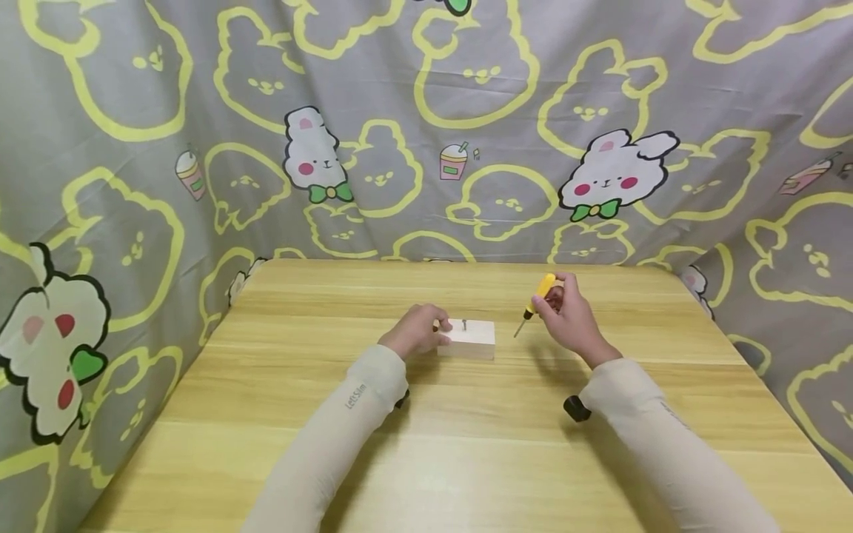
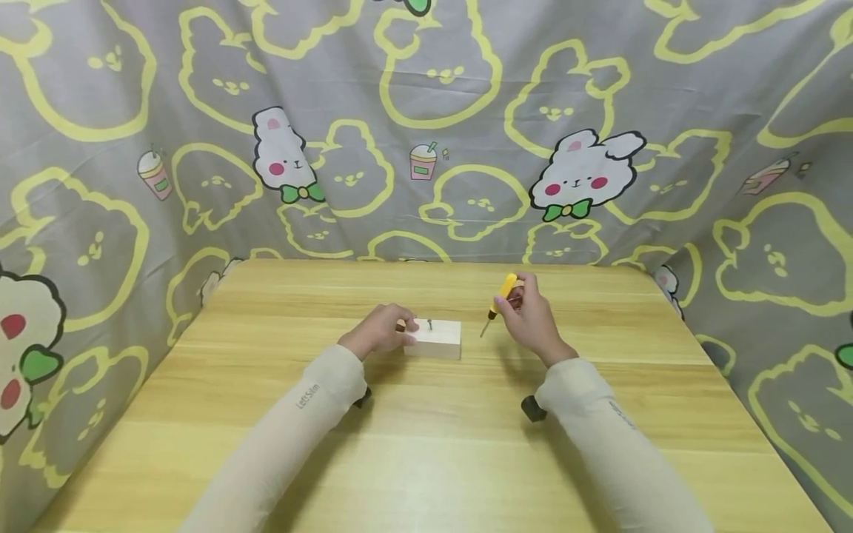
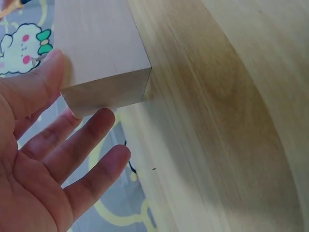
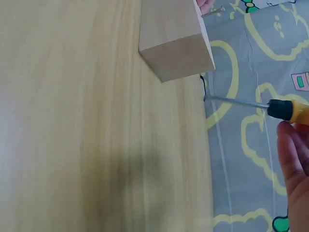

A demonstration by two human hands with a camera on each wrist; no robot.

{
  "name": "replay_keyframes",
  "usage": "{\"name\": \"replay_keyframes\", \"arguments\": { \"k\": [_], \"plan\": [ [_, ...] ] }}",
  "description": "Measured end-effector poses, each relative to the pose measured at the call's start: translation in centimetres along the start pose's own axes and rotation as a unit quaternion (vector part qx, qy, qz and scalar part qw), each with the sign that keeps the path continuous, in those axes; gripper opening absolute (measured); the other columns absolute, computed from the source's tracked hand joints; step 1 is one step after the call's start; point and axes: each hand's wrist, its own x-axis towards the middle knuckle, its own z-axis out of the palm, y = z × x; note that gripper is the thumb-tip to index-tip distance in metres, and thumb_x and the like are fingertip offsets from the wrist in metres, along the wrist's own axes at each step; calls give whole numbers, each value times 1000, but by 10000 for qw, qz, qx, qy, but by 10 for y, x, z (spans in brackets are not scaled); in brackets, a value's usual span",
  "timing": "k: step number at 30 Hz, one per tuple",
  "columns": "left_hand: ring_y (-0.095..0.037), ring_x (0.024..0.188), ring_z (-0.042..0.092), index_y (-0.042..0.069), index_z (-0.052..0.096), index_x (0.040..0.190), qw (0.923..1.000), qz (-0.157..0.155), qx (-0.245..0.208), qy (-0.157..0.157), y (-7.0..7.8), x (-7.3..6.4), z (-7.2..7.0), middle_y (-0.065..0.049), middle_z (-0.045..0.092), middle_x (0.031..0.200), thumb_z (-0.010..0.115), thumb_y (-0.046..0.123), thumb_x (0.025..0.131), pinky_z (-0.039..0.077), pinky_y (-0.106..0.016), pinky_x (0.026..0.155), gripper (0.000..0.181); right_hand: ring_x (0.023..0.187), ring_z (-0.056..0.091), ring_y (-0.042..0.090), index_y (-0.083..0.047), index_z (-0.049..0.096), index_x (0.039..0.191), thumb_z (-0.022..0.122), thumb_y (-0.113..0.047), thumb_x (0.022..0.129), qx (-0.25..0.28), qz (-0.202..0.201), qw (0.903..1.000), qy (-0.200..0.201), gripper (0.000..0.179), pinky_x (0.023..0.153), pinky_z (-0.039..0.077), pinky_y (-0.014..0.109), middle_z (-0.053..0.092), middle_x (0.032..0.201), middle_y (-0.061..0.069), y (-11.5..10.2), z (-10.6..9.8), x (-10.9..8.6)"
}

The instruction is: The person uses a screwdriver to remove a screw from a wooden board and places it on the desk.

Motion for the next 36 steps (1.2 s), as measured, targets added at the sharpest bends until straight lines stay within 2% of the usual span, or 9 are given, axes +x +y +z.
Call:
{"name": "replay_keyframes", "arguments": {
  "k": [3, 6, 12, 17, 21, 29, 36],
  "plan": [
    [-25, 113, 55, 15, 71, 101, 10000, -25, 34, -10, 0, 0, 0, -4, 63, 125, 76, 19, 85, 46, -40, 97, 17, 74, 59, 22, 5, 25, 138, 55, -17, 100, 140, -46, 9997, 208, 53, 61, 46, 19, 64, 89, 15, -5, 3, 5],
    [-26, 115, 55, 15, 71, 100, 10000, 40, 29, 6, 0, 0, 0, -5, 63, 124, 76, 20, 85, 45, -40, 98, 17, 73, 60, 23, 3, 27, 138, 57, -15, 99, 283, -144, 9990, 324, 52, 61, 47, 19, 65, 89, 16, -11, 7, 10],
    [-26, 115, 57, 13, 71, 101, 9996, 294, -16, 14, -4, 1, 0, -5, 65, 121, 76, 19, 85, 44, -39, 99, 18, 74, 60, 23, 1, 28, 137, 57, -13, 99, 491, -297, 9980, 263, 51, 61, 47, 19, 65, 91, 17, -23, 11, 17],
    [-25, 114, 58, 11, 71, 106, 9993, 375, -6, -11, -5, 1, -1, -6, 65, 122, 76, 19, 85, 45, -39, 99, 23, 73, 59, 23, 2, 28, 138, 57, -13, 99, 556, -363, 9975, 240, 51, 61, 47, 19, 65, 91, 17, -27, 14, 22],
    [-25, 113, 59, 11, 71, 104, 9991, 420, 10, -24, -5, 2, -1, -6, 65, 120, 76, 19, 85, 45, -38, 98, 21, 72, 60, 23, 2, 29, 136, 59, -11, 98, 595, -438, 9969, 267, 50, 61, 48, 19, 66, 90, 18, -29, 17, 24],
    [-25, 114, 58, 16, 69, 94, 9997, 160, -84, -144, 0, 2, -3, -5, 64, 122, 77, 20, 84, 46, -39, 96, 13, 73, 61, 24, 3, 29, 136, 60, -11, 97, 748, -426, 9960, 238, 52, 61, 48, 20, 67, 91, 18, -40, 23, 29],
    [-23, 109, 58, 18, 68, 89, 9999, -35, -81, -129, 2, 2, -4, -4, 62, 125, 78, 21, 82, 48, -39, 94, 12, 74, 62, 25, 3, 28, 136, 59, -11, 97, 843, -365, 9957, 155, 51, 62, 49, 21, 67, 93, 18, -47, 31, 33]
  ]
}}
